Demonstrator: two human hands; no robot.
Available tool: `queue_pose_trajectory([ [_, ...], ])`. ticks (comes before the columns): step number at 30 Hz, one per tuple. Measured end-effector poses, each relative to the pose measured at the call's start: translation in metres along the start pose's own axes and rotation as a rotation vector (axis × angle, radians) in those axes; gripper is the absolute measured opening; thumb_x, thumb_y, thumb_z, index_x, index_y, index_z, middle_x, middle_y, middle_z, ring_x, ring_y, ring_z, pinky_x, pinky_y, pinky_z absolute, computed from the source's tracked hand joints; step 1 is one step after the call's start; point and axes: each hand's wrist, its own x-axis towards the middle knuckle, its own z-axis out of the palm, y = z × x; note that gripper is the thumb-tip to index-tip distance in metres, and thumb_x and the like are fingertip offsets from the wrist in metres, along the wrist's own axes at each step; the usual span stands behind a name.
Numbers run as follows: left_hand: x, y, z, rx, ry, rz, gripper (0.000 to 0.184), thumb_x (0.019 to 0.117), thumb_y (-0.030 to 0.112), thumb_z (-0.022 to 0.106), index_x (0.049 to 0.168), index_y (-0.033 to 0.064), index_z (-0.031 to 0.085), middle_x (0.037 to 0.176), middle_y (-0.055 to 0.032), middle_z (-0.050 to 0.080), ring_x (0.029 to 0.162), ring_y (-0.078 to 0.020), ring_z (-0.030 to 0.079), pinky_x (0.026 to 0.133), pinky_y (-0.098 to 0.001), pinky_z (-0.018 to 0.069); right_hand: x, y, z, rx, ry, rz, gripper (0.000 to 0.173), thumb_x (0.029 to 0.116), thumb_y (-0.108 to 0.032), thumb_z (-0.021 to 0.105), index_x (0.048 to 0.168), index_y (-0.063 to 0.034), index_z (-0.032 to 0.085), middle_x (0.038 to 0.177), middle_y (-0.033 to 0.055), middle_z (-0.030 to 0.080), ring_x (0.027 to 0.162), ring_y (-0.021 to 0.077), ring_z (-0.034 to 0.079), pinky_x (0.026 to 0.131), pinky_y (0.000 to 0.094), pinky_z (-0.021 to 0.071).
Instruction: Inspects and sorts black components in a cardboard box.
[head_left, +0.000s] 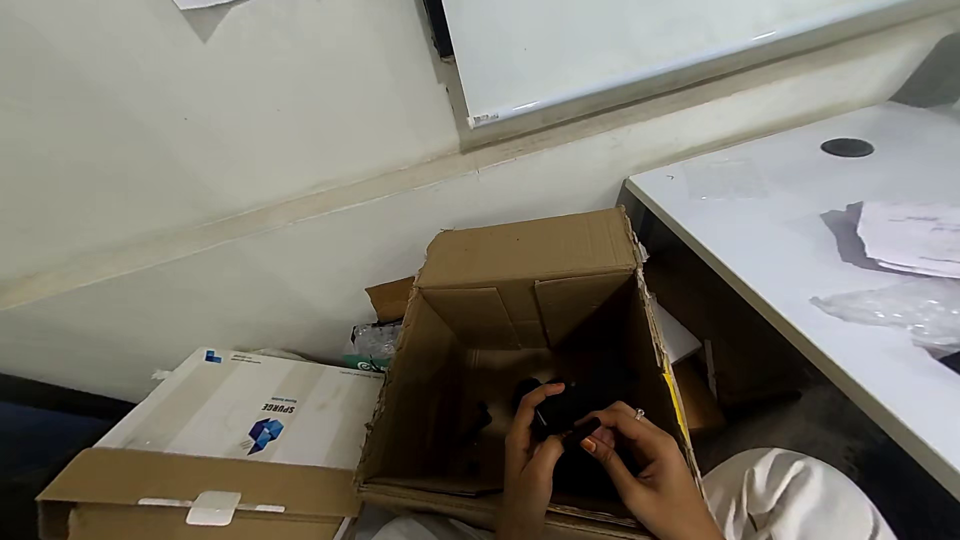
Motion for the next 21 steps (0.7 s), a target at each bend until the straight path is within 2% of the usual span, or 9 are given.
queue_pose_trajectory([
  [5, -0.0002, 0.0009, -0.0007, 0.008, -0.063, 0.008, 0.045, 0.0837, -0.006, 0.040, 0.122, 0.0004, 0.063, 0.121, -0.0016, 0.064, 0.102, -0.0038, 0.064, 0.087, -0.0234, 0.0543, 0.0006, -0.0027, 0.0011, -0.056, 0.093, -0.013, 0.018, 0.0900, -0.022, 0.070, 0.089, -0.0047, 0.073, 0.093, -0.0001, 0.062, 0.081, -0.0063, 0.059, 0.072, 0.0072, 0.0511],
  [8, -0.0002, 0.0029, -0.0004, 0.015, -0.072, -0.017, 0.045, 0.0818, -0.006, 0.039, 0.118, 0.0016, 0.065, 0.121, -0.0001, 0.064, 0.101, -0.0022, 0.063, 0.085, -0.0219, 0.0535, 0.0007, -0.0039, 0.0005, -0.078, 0.112, 0.005, 0.020, 0.0905, -0.022, 0.069, 0.089, -0.0018, 0.071, 0.096, 0.0027, 0.064, 0.081, -0.0058, 0.059, 0.072, 0.0078, 0.0513],
  [11, -0.0010, 0.0033, -0.0008, -0.005, -0.086, -0.006, 0.042, 0.0844, -0.003, 0.042, 0.118, 0.0028, 0.066, 0.121, 0.0010, 0.064, 0.103, -0.0017, 0.062, 0.086, -0.0216, 0.0531, 0.0001, -0.0026, 0.0007, -0.081, 0.128, 0.032, 0.019, 0.0898, -0.020, 0.068, 0.091, -0.0015, 0.071, 0.098, 0.0037, 0.067, 0.080, -0.0043, 0.061, 0.070, 0.0093, 0.0526],
  [14, -0.0019, 0.0028, -0.0016, -0.010, -0.128, 0.045, 0.036, 0.0916, 0.006, 0.046, 0.121, 0.0028, 0.065, 0.122, 0.0014, 0.064, 0.108, -0.0014, 0.060, 0.092, -0.0216, 0.0512, -0.0002, -0.0021, -0.0002, -0.085, 0.111, 0.040, 0.019, 0.0907, -0.020, 0.068, 0.097, -0.0020, 0.070, 0.100, 0.0037, 0.068, 0.081, -0.0025, 0.063, 0.071, 0.0110, 0.0536],
  [16, -0.0008, 0.0004, -0.0027, 0.011, -0.181, 0.121, 0.031, 0.0972, 0.011, 0.050, 0.124, 0.0011, 0.062, 0.122, 0.0010, 0.064, 0.110, -0.0002, 0.060, 0.095, -0.0207, 0.0504, 0.0005, -0.0024, -0.0006, -0.082, 0.104, 0.055, 0.022, 0.0900, -0.020, 0.068, 0.105, -0.0029, 0.066, 0.092, -0.0003, 0.067, 0.076, -0.0031, 0.062, 0.068, 0.0110, 0.0532],
  [19, -0.0005, -0.0003, -0.0025, 0.029, -0.220, 0.185, 0.031, 0.0973, 0.006, 0.053, 0.126, -0.0033, 0.059, 0.122, -0.0014, 0.063, 0.110, 0.0009, 0.060, 0.097, -0.0196, 0.0504, 0.0014, -0.0036, -0.0015, -0.036, 0.086, 0.076, 0.034, 0.0890, -0.019, 0.070, 0.116, 0.0004, 0.062, 0.092, -0.0026, 0.064, 0.072, -0.0045, 0.059, 0.065, 0.0092, 0.0510],
  [21, -0.0009, -0.0004, -0.0020, 0.076, -0.214, 0.205, 0.033, 0.0986, 0.008, 0.052, 0.128, -0.0058, 0.058, 0.124, -0.0047, 0.063, 0.111, 0.0004, 0.060, 0.097, -0.0191, 0.0496, 0.0014, -0.0025, -0.0023, -0.020, 0.077, 0.085, 0.030, 0.0887, -0.019, 0.071, 0.112, -0.0010, 0.065, 0.090, -0.0032, 0.063, 0.069, -0.0059, 0.056, 0.062, 0.0079, 0.0482],
])
